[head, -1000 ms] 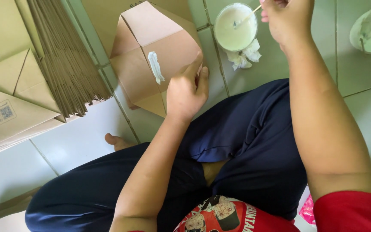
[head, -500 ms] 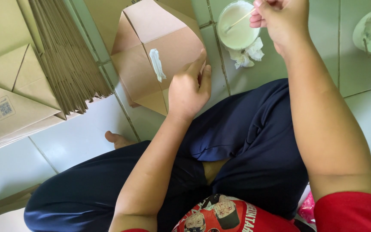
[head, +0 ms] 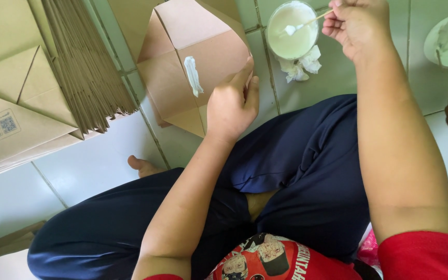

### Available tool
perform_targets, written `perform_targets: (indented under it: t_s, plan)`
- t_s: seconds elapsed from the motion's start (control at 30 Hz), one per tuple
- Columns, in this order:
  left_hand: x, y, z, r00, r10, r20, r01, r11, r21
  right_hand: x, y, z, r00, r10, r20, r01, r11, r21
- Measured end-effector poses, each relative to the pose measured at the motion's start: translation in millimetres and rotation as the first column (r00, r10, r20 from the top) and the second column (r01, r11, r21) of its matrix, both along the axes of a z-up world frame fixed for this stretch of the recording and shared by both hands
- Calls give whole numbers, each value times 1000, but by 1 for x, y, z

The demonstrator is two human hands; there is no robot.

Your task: The person applies adhesive using a cotton swab to the interior flaps of a paper bag and presses the folds together by hand.

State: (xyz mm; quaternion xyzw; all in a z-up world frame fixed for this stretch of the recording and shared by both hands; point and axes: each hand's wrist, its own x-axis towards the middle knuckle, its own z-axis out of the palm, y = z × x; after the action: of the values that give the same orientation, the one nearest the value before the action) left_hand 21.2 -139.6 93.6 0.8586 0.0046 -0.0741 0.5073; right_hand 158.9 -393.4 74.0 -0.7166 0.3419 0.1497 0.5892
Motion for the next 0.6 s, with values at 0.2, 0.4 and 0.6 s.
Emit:
perform_targets:
  t_s: [0.2, 0.4, 0.6]
  plan:
    - [0, 1, 0, 1000, 10, -24, -9, 1000, 14, 1, -5, -7, 998, -53, -20, 53, 999, -12]
    - [-1, 0, -2, 999, 5, -50, -4, 1000, 21, 2, -9, -13, 999, -42, -31, 40, 998, -48]
    - [-1, 0, -5, 1000, 4, -18, -3, 1000, 24, 0, -10, -11, 998, -48, -31, 47, 999, -21]
